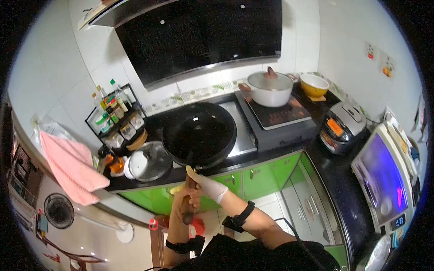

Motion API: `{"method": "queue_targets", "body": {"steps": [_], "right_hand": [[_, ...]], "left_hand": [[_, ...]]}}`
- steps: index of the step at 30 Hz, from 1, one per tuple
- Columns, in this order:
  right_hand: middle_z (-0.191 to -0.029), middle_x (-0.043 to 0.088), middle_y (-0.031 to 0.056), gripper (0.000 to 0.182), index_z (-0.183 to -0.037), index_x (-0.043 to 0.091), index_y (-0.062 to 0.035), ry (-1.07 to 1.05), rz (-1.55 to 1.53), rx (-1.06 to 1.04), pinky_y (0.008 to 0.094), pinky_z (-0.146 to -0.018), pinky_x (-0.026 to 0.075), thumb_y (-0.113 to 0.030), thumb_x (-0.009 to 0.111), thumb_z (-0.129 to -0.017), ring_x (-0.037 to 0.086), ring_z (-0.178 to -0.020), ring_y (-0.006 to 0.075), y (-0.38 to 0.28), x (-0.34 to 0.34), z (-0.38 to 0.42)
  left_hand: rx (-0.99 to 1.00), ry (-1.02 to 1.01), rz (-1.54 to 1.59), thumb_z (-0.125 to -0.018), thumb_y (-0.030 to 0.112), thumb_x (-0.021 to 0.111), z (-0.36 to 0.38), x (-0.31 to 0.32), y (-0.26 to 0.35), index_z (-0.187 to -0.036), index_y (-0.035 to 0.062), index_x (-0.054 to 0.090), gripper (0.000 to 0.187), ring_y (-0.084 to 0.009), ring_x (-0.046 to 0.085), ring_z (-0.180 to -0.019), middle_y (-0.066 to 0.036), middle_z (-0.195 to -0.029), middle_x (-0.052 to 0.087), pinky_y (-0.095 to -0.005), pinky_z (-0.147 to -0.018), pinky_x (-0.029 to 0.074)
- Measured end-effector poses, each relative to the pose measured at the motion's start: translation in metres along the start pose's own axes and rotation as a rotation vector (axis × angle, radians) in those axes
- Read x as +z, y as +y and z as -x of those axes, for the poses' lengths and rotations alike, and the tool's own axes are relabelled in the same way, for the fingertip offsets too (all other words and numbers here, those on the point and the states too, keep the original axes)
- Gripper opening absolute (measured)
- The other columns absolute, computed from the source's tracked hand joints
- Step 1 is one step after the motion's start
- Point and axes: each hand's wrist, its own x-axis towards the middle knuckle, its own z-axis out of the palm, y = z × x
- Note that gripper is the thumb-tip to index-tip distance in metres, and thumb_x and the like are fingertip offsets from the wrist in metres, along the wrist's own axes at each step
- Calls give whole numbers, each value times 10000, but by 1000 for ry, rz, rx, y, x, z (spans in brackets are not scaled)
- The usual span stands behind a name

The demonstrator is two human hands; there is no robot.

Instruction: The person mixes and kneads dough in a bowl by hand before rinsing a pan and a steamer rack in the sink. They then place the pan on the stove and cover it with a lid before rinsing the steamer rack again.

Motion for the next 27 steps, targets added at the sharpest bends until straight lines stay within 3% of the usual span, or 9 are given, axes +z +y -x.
{"method": "queue_targets", "body": {"steps": [1, 3, 4, 9, 11, 17, 20, 25, 27], "right_hand": [[-780, 475, -16, 578, -894, 569, -52, 79, -7, 10, 193, -626, 325, -611, 483, -777, 381, -653, 102, -9, -4, -16], [-812, 501, -13, 610, -948, 568, -37, 13, -119, 127, 204, -619, 334, -616, 463, -784, 381, -667, 107, -31, -10, -37], [-840, 527, 7, 629, -980, 558, -31, -94, -113, 128, 210, -617, 356, -620, 451, -787, 408, -693, 110, -39, -16, -53], [-834, 537, 32, 607, -929, 565, -34, -62, 27, 2, 225, -676, 385, -614, 445, -793, 451, -753, 124, -47, -67, -143], [-826, 529, 31, 612, -902, 566, -29, 72, 100, -119, 238, -699, 386, -619, 450, -788, 443, -755, 125, -61, -67, -156], [-797, 538, 29, 579, -877, 568, -37, -11, 0, 40, 231, -672, 406, -601, 485, -779, 450, -723, 108, -116, -52, -156], [-760, 548, 16, 537, -838, 561, -51, -2, -136, 131, 199, -657, 403, -582, 504, -780, 458, -690, 80, -102, -87, -190], [-772, 563, 17, 533, -822, 553, -65, -2, -8, 156, 201, -639, 406, -593, 496, -777, 470, -689, 66, -114, -96, -184], [-810, 572, 36, 579, -888, 565, -46, 59, -25, 35, 215, -669, 414, -606, 458, -790, 481, -707, 106, -107, -97, -192]], "left_hand": [[2, -8, -6, -742, 107, 549, -13, -8, 16, -928, 67, 446, 216, -104, 417, -478, -4, -625, 420, -263, -479, 404], [44, 44, -41, -743, 111, 552, -36, -18, 42, -929, 62, 445, 220, -104, 420, -483, -4, -618, 415, -264, -487, 407], [24, 45, -9, -764, 100, 517, -49, -23, 54, -895, 75, 468, 142, -79, 383, -441, 32, -603, 407, -232, -451, 354], [21, 1, 81, -773, 98, 514, -96, -53, 94, -889, 69, 466, 129, -66, 403, -449, 31, -602, 409, -218, -442, 394], [29, 15, 102, -776, 93, 512, -111, -64, 106, -888, 64, 464, 126, -61, 410, -452, 30, -605, 411, -213, -440, 411], [6, -4, 182, -767, 84, 517, -146, -80, 131, -887, 71, 469, 130, -90, 422, -498, 15, -623, 403, -249, -502, 410], [15, -21, 169, -762, 82, 527, -162, -80, 138, -873, 77, 470, 125, -98, 428, -495, 11, -619, 416, -247, -497, 409], [14, 52, 119, -751, 70, 539, -170, -72, 139, -880, 80, 462, 151, -108, 443, -494, 4, -619, 437, -260, -496, 407], [-16, 56, 129, -751, 70, 543, -173, -75, 139, -886, 77, 460, 159, -109, 445, -494, 2, -623, 440, -264, -501, 415]]}}
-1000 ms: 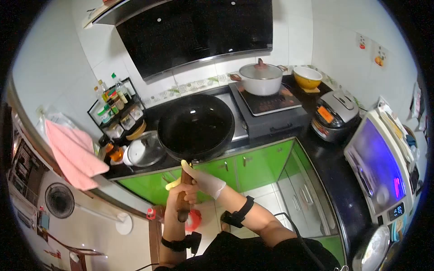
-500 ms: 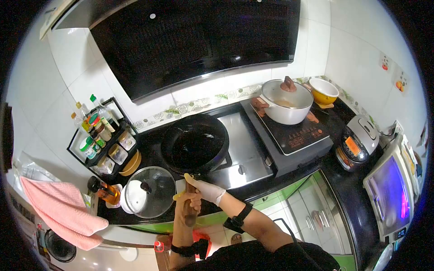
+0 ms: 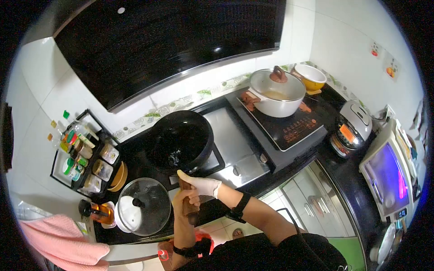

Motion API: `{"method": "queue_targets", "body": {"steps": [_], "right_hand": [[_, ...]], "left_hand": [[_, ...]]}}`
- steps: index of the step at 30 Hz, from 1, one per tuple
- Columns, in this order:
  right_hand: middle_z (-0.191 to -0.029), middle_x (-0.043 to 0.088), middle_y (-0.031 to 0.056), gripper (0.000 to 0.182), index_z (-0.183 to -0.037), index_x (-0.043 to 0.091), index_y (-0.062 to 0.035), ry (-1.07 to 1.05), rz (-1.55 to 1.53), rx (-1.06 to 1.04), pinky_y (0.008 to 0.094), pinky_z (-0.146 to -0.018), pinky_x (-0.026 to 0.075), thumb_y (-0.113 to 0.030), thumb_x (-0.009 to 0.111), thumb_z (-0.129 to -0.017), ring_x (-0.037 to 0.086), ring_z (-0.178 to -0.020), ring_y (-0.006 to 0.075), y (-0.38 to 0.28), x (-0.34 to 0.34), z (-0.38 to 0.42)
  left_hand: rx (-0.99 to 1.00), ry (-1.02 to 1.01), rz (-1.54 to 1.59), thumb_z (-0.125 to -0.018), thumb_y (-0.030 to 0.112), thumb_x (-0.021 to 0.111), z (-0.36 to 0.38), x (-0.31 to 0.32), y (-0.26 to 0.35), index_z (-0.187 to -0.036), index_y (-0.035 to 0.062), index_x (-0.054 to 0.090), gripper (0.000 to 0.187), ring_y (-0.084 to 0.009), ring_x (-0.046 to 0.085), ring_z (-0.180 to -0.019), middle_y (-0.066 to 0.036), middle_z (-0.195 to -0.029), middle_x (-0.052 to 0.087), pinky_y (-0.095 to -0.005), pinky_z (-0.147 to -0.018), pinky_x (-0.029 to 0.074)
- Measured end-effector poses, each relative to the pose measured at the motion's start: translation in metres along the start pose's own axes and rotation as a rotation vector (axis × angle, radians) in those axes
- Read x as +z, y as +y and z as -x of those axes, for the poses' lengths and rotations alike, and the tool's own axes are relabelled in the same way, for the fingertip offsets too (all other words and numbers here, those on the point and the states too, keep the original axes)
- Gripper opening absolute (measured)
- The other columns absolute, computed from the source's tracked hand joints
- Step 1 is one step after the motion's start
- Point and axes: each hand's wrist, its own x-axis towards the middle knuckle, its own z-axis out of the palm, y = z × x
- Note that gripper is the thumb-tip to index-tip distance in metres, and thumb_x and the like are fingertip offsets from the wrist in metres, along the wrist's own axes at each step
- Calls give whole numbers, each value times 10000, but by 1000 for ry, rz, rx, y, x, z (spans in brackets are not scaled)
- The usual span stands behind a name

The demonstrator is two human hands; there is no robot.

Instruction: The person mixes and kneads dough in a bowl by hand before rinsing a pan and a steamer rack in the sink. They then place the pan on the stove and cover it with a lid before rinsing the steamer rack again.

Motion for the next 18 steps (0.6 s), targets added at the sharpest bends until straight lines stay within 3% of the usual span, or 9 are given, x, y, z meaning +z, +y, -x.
{"method": "queue_targets", "body": {"steps": [1, 5, 8, 10, 12, 15, 16, 17, 18], "right_hand": [[-923, 599, 94, 672, -1014, 551, 3, -105, 88, -54, 256, -756, 432, -618, 401, -806, 536, -821, 178, 0, -5, -6], [-1061, 571, 189, 802, -1073, 513, 106, -71, 272, -33, 323, -903, 402, -632, 334, -815, 533, -1018, 251, 6, -35, 38], [-1068, 556, 230, 701, -1034, 529, 129, -97, 166, -430, 339, -936, 372, -498, 245, -901, 518, -1055, 283, 20, -66, 101], [-1093, 540, 241, 665, -1035, 534, 124, 171, 141, -577, 353, -964, 336, -474, 273, -902, 491, -1086, 304, 37, -95, 165], [-1108, 533, 238, 560, -1018, 556, 103, 225, 76, -783, 364, -967, 343, -384, 296, -923, 494, -1082, 304, 51, -95, 235], [-1098, 535, 246, 548, -1023, 556, 93, 494, -35, -979, 397, -972, 319, -386, 313, -913, 489, -1074, 328, 98, -87, 338], [-1098, 535, 246, 548, -1023, 556, 93, 600, -38, -1043, 397, -972, 319, -386, 313, -913, 489, -1074, 328, 116, -74, 373], [-1114, 528, 238, 551, -1034, 552, 88, 659, 7, -1078, 394, -971, 320, -392, 310, -913, 484, -1080, 320, 130, -56, 406], [-1129, 522, 230, 553, -1044, 547, 84, 729, 47, -1115, 391, -970, 322, -397, 308, -913, 480, -1086, 313, 148, -38, 438]], "left_hand": [[-16, 17, 11, -751, 69, 547, -1, -1, 1, -892, 74, 459, 167, -110, 447, -495, 0, -626, 442, -268, -506, 423], [-58, 23, 87, -765, 77, 548, -1, -3, 2, -906, 74, 458, 168, -106, 446, -509, 0, -636, 440, -253, -504, 418], [-101, -41, 96, -773, 76, 544, 0, -4, 9, -881, 70, 461, 137, -96, 436, -513, 4, -633, 427, -239, -501, 410], [-179, -145, 197, -791, 84, 528, -5, -16, 14, -836, 57, 479, 72, -80, 415, -504, 16, -632, 411, -224, -481, 389], [-176, -116, 67, -801, 111, 535, -1, -13, 20, -851, 51, 499, 86, -68, 407, -501, 22, -622, 407, -217, -468, 379], [20, 66, -216, -826, 215, 548, 1, -14, 27, -882, 44, 530, 181, -50, 353, -427, 39, -575, 383, -172, -373, 309], [4, 48, -115, -844, 270, 530, 4, 4, 27, -884, 38, 531, 236, -46, 325, -398, 45, -559, 387, -154, -346, 274], [136, 59, -292, -857, 327, 503, 8, 5, 25, -941, 29, 517, 310, -44, 365, -445, 6, -637, 463, -142, -343, 302], [131, -265, -159, -861, 378, 465, -8, -31, 35, -1077, 13, 466, 424, -118, 524, -658, -105, -899, 543, -207, -513, 463]]}}
